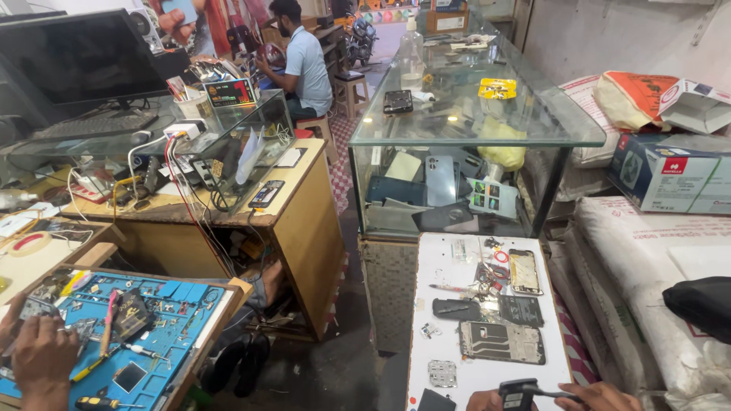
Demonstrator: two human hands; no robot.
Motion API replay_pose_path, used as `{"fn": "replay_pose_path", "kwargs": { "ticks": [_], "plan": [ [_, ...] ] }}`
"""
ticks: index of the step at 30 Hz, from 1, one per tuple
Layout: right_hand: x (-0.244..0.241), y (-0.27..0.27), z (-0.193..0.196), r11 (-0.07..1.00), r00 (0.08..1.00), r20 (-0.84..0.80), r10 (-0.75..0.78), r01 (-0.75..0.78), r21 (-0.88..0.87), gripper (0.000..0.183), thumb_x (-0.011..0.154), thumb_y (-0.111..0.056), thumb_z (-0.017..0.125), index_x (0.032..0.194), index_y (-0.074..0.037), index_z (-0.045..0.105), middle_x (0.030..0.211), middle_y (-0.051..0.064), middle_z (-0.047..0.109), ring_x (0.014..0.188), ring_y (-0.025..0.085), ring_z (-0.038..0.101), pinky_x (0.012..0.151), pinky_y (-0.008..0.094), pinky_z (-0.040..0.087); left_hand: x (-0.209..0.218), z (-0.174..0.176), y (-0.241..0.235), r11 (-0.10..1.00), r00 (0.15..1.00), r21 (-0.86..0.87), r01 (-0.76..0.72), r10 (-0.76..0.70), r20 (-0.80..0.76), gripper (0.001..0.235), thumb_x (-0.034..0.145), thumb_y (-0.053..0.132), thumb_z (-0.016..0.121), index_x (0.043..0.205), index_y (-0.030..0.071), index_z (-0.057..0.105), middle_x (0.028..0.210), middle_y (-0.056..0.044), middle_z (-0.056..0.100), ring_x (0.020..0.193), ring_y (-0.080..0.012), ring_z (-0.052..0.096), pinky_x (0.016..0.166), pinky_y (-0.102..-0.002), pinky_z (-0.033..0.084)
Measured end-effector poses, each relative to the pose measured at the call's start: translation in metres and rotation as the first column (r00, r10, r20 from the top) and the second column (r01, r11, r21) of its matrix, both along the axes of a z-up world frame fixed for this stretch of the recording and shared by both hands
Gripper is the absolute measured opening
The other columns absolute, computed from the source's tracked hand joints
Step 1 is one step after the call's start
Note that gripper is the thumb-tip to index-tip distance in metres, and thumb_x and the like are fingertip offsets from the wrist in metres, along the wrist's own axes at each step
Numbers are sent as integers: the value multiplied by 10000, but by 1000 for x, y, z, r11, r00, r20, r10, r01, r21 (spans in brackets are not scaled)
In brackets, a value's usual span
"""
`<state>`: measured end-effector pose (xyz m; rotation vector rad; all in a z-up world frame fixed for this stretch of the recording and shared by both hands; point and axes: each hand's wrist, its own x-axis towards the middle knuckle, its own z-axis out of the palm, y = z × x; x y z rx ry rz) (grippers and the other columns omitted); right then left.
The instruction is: The person uses a prying tool to separate the back cover of a smartphone, then reattaches it and presses along the edges to secure it. The phone is handled repeatedly and placed on a cluttered workbench with other disassembled devices.
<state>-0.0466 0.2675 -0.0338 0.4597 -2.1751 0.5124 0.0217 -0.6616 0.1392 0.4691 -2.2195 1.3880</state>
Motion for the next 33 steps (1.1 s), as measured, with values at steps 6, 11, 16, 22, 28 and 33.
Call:
{"fn": "replay_pose_path", "kwargs": {
  "ticks": [6,11,16,22,28,33],
  "plan": [
    [11,-5,-5,991,989,150,-13,32,-129,418,534,-503,917,875,-272,848,495,-22,637,486,95,604,521,313,471,12,29,78,964,952,201,176,-115,-282,343,1018,332,568,1040,39,745,1008,-64,722,1015,-157,684,929,-273,547],
    [30,-12,9,996,895,437,-87,85,24,429,633,-505,877,987,-270,823,699,-51,680,652,86,663,828,326,468,-18,-34,396,-748,449,578,327,-416,-791,516,1052,455,495,1081,-11,714,1006,-91,717,987,-167,681,904,-283,544],
    [45,-24,29,994,924,375,-72,100,-54,345,673,-473,823,940,-254,813,734,-51,672,728,109,649,849,328,444,-13,-114,621,-911,470,197,-362,-361,-806,691,1085,578,421,1122,-61,682,1005,-117,711,959,-176,678,879,-293,540],
    [49,-37,52,992,968,231,100,-115,54,335,685,-387,778,958,-193,779,814,-55,682,840,131,662,845,344,421,-14,-124,653,-909,480,212,-359,-375,-793,828,1097,675,355,1160,-94,655,991,-129,710,921,-179,677,846,-300,542],
    [54,-37,71,983,900,425,-93,152,-107,353,659,-394,848,960,-212,818,768,-41,696,744,115,648,826,319,432,-15,-145,658,-909,558,19,-417,-273,-784,789,1067,653,380,1247,-73,632,1042,-107,703,945,-181,679,865,-315,565],
    [55,-38,77,997,966,248,73,-75,-2,304,694,-383,781,951,-220,777,841,-66,704,852,130,651,853,355,433,-9,-138,657,-879,590,85,-469,-383,-710,845,1059,686,354,1280,-79,637,1031,-102,706,921,-166,685,807,-291,563]
  ]
}}
